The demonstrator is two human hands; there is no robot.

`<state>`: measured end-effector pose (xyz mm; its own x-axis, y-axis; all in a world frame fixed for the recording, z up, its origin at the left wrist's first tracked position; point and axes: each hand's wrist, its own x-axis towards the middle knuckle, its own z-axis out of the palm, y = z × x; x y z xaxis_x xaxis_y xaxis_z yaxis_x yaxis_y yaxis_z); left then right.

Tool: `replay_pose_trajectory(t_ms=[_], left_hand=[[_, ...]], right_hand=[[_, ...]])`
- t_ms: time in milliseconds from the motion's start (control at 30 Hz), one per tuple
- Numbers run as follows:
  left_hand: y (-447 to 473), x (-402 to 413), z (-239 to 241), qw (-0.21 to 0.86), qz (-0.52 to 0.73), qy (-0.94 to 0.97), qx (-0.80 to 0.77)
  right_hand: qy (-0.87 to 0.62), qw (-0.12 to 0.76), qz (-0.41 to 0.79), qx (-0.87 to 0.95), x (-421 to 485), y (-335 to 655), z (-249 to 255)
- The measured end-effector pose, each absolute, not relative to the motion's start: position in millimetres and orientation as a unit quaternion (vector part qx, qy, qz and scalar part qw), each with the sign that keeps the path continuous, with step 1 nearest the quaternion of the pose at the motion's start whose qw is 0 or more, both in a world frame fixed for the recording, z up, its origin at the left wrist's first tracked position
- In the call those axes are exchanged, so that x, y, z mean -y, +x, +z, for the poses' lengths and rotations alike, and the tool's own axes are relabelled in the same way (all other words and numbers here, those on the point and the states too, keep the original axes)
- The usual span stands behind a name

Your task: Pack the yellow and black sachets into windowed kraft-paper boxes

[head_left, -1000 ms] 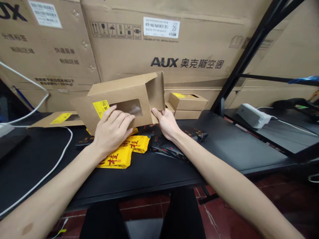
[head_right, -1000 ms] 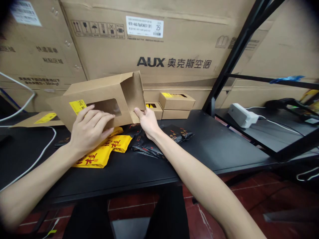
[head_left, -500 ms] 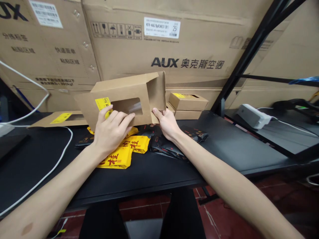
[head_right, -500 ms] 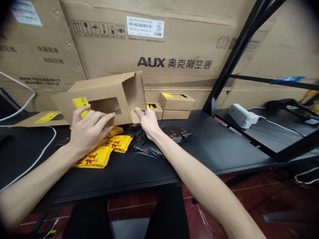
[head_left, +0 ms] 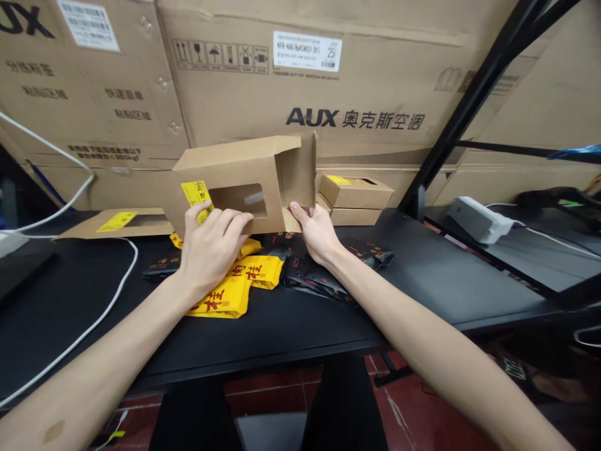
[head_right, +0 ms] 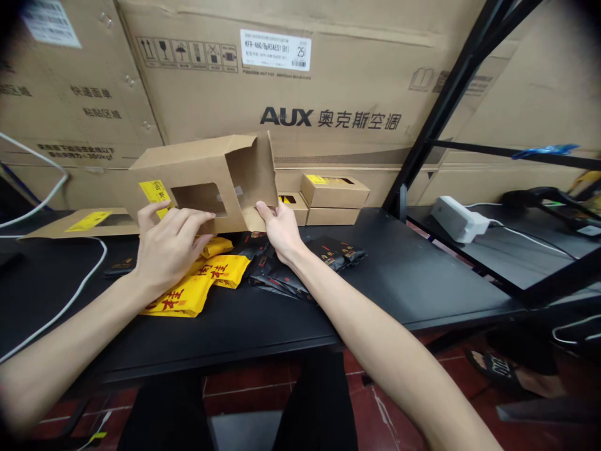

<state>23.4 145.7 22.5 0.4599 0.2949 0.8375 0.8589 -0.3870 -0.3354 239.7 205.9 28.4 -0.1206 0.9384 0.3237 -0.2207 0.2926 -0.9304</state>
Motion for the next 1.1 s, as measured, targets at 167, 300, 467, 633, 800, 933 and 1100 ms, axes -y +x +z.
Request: replay_pose_trajectory(t_ms=[167, 300, 467, 633, 800, 933, 1100], left_hand=[[24.2, -145.4, 21.9, 0.399, -0.370, -0.741, 0.394], [22.9, -143.8, 22.4, 0.391, -0.383, -0.731, 0.408], [19.9, -145.0, 21.6, 0.406, -0.402, -0.713, 0.407], [20.1, -145.7, 21.4, 0.410, -0.404, -0.722, 0.383], [20.2, -145.7, 20.7, 0.394, -0.401, -0.734, 0.380], [19.5, -147.3, 20.5, 0.406, -0.403, -0.727, 0.380], [20.3, -147.2, 21.6, 0.391, -0.409, -0.729, 0.384]], right_hand=[[-0.314, 0.574, 0.501, 0.566, -207.7, 240.9, 26.7], [-0.306, 0.566, 0.514, 0.568, -207.3, 241.2, 26.4], [-0.297, 0.569, 0.522, 0.562, -207.0, 241.5, 27.2], [-0.299, 0.569, 0.521, 0.562, -207.5, 241.4, 27.6], [-0.299, 0.566, 0.521, 0.565, -206.4, 241.2, 27.6], [-0.293, 0.570, 0.524, 0.561, -206.3, 241.0, 27.2], [-0.279, 0.577, 0.533, 0.553, -207.1, 241.1, 26.7]])
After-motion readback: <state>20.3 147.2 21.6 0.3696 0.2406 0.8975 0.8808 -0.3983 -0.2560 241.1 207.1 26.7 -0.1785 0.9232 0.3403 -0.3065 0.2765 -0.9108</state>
